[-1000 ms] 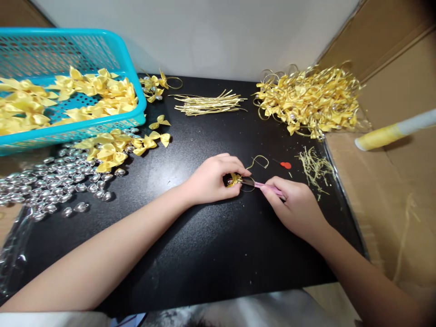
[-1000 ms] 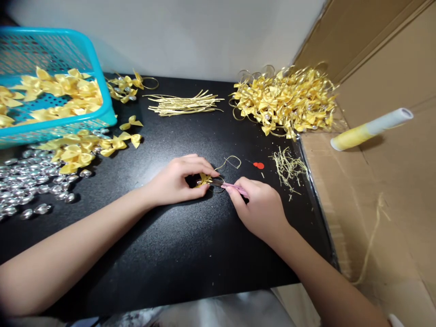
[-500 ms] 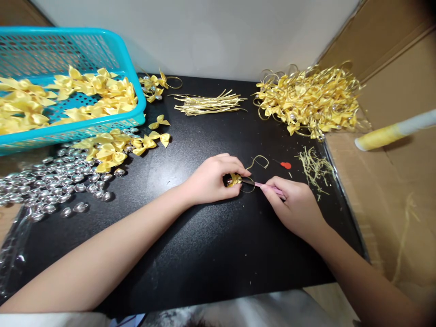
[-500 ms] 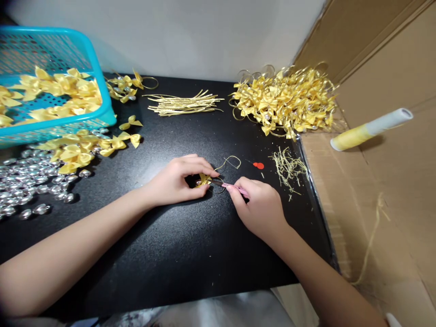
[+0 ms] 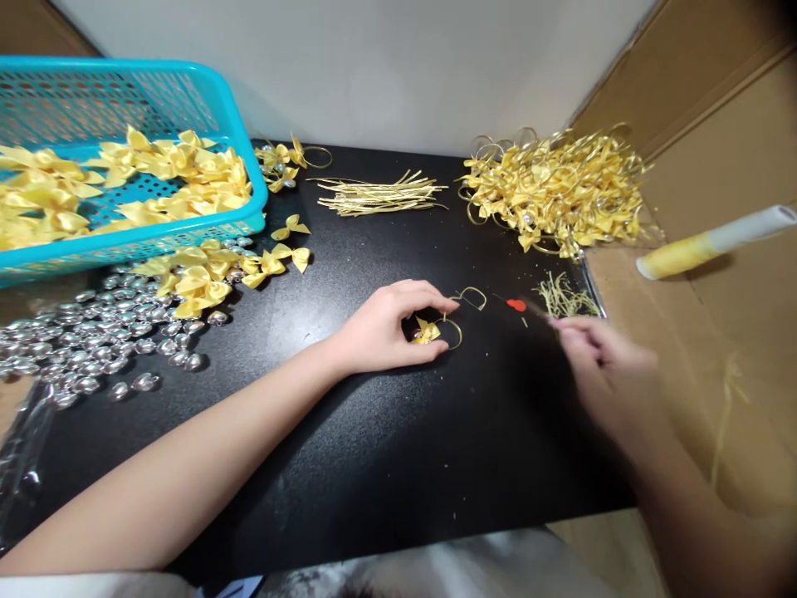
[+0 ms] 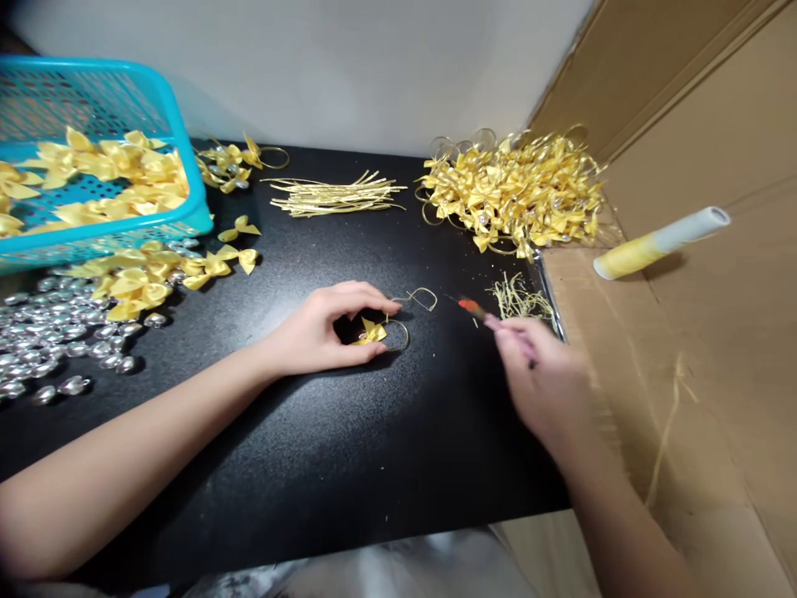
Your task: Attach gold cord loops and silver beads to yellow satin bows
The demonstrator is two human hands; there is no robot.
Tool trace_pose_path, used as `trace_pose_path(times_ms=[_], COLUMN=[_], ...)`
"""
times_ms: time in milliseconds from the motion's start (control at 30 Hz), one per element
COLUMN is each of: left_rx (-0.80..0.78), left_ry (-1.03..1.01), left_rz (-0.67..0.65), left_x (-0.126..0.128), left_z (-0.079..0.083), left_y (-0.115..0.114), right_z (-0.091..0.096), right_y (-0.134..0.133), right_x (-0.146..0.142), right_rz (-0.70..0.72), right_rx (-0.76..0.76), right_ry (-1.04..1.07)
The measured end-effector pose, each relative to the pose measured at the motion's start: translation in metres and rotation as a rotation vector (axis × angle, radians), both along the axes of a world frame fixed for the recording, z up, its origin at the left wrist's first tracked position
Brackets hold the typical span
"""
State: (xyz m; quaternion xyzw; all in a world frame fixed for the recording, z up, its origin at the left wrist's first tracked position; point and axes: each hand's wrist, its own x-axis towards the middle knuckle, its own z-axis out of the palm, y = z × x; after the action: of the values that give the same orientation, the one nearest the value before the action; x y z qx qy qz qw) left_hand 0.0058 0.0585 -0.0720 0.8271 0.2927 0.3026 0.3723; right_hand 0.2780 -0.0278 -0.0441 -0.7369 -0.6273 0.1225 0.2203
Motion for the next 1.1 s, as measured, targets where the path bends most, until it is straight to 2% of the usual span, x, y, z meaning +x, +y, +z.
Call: trace_pose_path(times_ms=[33, 67, 133, 200, 267, 400, 500, 567, 600, 633, 700, 767, 833, 867, 1000, 1100], left_rx=[-0.004, -0.001, 0.033, 0.082, 0.081, -0.005, -0.021, -0.034, -0.044, -0.056, -0.084, -0.099, -0.102, -0.100, -0.103, -0.168], left_ry=[-0.012, -0.020, -0.014, 0.060, 0.207, 0.467, 0.523, 0.525, 0.517, 0.500, 0.440, 0.342, 0.202, 0.121, -0.170, -0.266], left_rz=[0.032, 0.079, 0.220, 0.336, 0.348, 0.246, 0.180, 0.167, 0.173, 0.182, 0.217, 0.262, 0.304, 0.339, 0.504, 0.593], left_x=[0.000, -0.001, -0.001, -0.001, 0.001, 0.008, 0.012, 0.014, 0.014, 0.013, 0.012, 0.010, 0.009, 0.008, 0.011, 0.011], left_z=[0.000, 0.000, 0.001, 0.004, 0.009, 0.018, 0.021, 0.020, 0.019, 0.018, 0.016, 0.013, 0.010, 0.009, 0.008, 0.011], left_y=[0.000, 0.001, 0.001, 0.000, -0.001, -0.003, -0.004, -0.005, -0.005, -0.006, -0.008, -0.012, -0.018, -0.021, -0.029, -0.029], right_z=[0.000, -0.001, -0.005, -0.011, -0.015, -0.015, -0.007, -0.002, -0.001, -0.001, -0.004, -0.010, -0.016, -0.018, -0.024, -0.024], right_y=[0.000, 0.001, 0.002, 0.003, 0.002, 0.003, 0.003, 0.000, -0.002, -0.003, -0.002, 0.007, 0.021, 0.028, 0.045, 0.044], right_x=[0.016, 0.031, 0.059, 0.079, 0.090, 0.090, 0.066, 0.032, 0.012, -0.010, -0.052, -0.084, -0.102, -0.106, -0.107, -0.102], right_rz=[-0.104, -0.147, -0.161, -0.177, -0.159, -0.184, -0.177, -0.097, -0.037, 0.051, 0.244, 0.246, 0.200, 0.218, 0.266, 0.356], right_rx=[0.038, 0.056, 0.039, 0.098, 0.106, 0.052, 0.119, 0.135, 0.086, -0.004, -0.407, -0.655, -0.725, -0.712, -0.455, -0.101], right_ry=[-0.093, -0.206, -0.419, -0.520, -0.558, -0.526, -0.387, -0.101, -0.016, 0.086, 0.531, 0.753, 0.821, 0.823, 0.811, 0.579])
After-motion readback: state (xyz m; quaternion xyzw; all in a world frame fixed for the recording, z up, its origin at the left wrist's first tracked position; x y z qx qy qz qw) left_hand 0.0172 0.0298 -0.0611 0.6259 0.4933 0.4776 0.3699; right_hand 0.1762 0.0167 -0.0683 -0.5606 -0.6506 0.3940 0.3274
